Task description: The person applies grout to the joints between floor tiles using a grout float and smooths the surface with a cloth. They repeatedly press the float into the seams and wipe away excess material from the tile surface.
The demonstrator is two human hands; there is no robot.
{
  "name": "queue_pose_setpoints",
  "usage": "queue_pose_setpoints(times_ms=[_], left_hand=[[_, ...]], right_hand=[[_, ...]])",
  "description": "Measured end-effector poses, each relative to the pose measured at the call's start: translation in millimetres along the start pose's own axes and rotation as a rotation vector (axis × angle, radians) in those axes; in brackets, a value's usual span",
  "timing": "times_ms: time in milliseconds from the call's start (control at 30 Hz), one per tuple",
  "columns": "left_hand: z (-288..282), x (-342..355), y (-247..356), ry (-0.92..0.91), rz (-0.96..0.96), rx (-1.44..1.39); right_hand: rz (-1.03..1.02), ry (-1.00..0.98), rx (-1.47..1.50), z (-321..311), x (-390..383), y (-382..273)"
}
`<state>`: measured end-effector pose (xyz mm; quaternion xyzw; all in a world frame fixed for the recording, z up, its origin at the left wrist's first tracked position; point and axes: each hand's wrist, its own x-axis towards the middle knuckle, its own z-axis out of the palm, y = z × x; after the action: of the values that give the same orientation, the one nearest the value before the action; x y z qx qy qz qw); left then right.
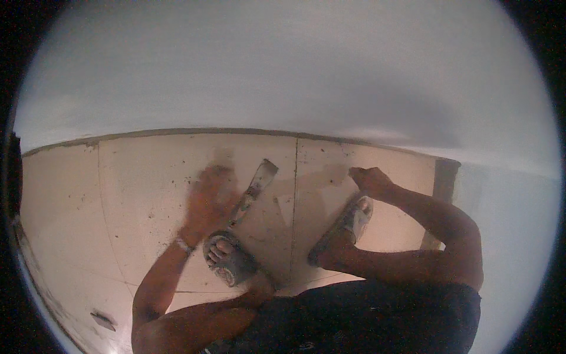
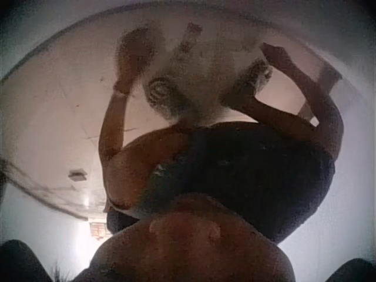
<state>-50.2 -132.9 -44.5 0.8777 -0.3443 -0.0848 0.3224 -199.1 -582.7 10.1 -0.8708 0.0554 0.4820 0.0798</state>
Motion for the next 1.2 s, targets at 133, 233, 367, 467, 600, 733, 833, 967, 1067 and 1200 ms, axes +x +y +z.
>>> queue_pose_setpoints(times_ms=[133, 233, 367, 467, 600, 733, 833, 967, 1067, 1200], left_hand=[[52, 7, 65, -0.272, -0.09, 0.045], [46, -6, 53, -0.191, -0.238, -0.013], [-6, -20, 29, 0.112, -0.516, -0.404], [-49, -49, -9, 0.539, -0.809, -0.807], [-90, -130, -53, 1.034, -1.011, -0.92], [-82, -208, -68, 1.28, -1.203, -0.748], [-70, -241, -58, 1.336, -1.234, -0.661], [-63, -353, -33, 1.441, -1.451, -0.511], [-51, -427, -6, 1.259, -1.63, -0.355], [7, -534, 11, 0.976, -1.616, 0.052]], right_hand=[[-0.339, 0.424, -0.186, 6, 29, -10], [-0.641, 0.585, -0.324, -22, 56, -64], [-0.828, 0.554, -0.344, -32, 106, -113], [-0.908, 0.549, -0.377, -58, 141, -167], [-1.044, 0.589, -0.353, -83, 171, -259], [-1.094, 0.82, -0.203, -88, 202, -374], [-1.335, 0.577, 0.071, -59, 229, -448], [-1.362, 0.472, 0.054, -49, 205, -507], [-1.18, 0.775, -0.083, -67, 216, -486], [-1.13, 0.82, -0.242, -85, 225, -525]])
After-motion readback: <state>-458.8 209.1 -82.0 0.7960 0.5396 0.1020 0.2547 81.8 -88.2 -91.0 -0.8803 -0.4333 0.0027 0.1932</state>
